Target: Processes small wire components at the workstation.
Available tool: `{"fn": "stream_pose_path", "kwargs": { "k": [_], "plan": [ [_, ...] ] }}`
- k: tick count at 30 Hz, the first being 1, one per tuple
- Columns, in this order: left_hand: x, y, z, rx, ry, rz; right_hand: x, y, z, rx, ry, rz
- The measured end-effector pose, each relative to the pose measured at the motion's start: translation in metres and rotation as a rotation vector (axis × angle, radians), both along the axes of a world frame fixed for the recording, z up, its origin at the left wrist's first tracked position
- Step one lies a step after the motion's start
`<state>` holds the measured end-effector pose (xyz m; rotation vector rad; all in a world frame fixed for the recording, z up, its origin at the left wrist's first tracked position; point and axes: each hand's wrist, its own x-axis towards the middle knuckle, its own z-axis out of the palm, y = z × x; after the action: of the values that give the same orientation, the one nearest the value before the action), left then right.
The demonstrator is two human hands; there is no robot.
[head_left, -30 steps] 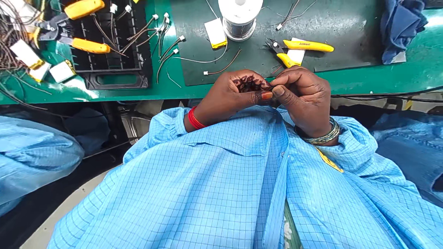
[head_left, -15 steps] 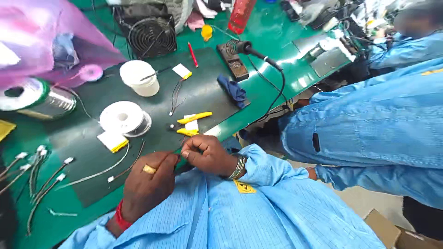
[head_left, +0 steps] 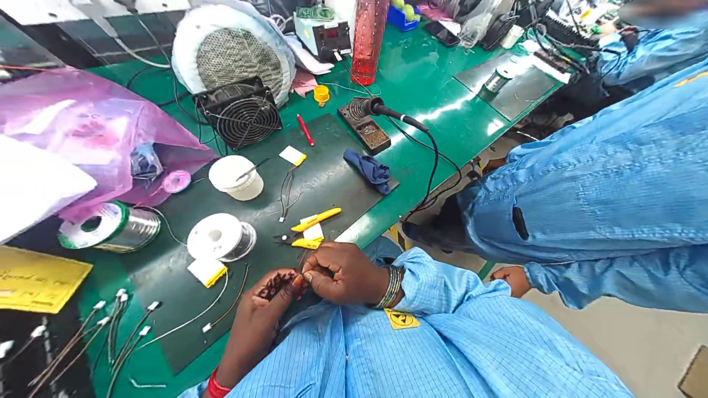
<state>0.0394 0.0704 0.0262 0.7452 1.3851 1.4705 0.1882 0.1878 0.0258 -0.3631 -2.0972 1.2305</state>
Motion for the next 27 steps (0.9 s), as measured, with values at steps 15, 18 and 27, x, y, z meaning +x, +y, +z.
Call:
{"fn": "stream_pose_path", "kwargs": {
  "k": [15, 18, 27],
  "plan": [
    [0.011, 0.011, 0.014, -0.133, -0.189, 0.004, 0.035, 0.035, 0.058, 0.383, -0.244, 0.015],
    [0.002, 0.003, 0.015, -0.14, -0.158, 0.064, 0.072, 0.087, 0.141, 0.477, -0.268, -0.509],
    [0.002, -0.015, 0.012, -0.083, -0.147, 0.109, 0.082, 0.336, 0.179, 0.014, -1.057, -0.852]
  ]
}}
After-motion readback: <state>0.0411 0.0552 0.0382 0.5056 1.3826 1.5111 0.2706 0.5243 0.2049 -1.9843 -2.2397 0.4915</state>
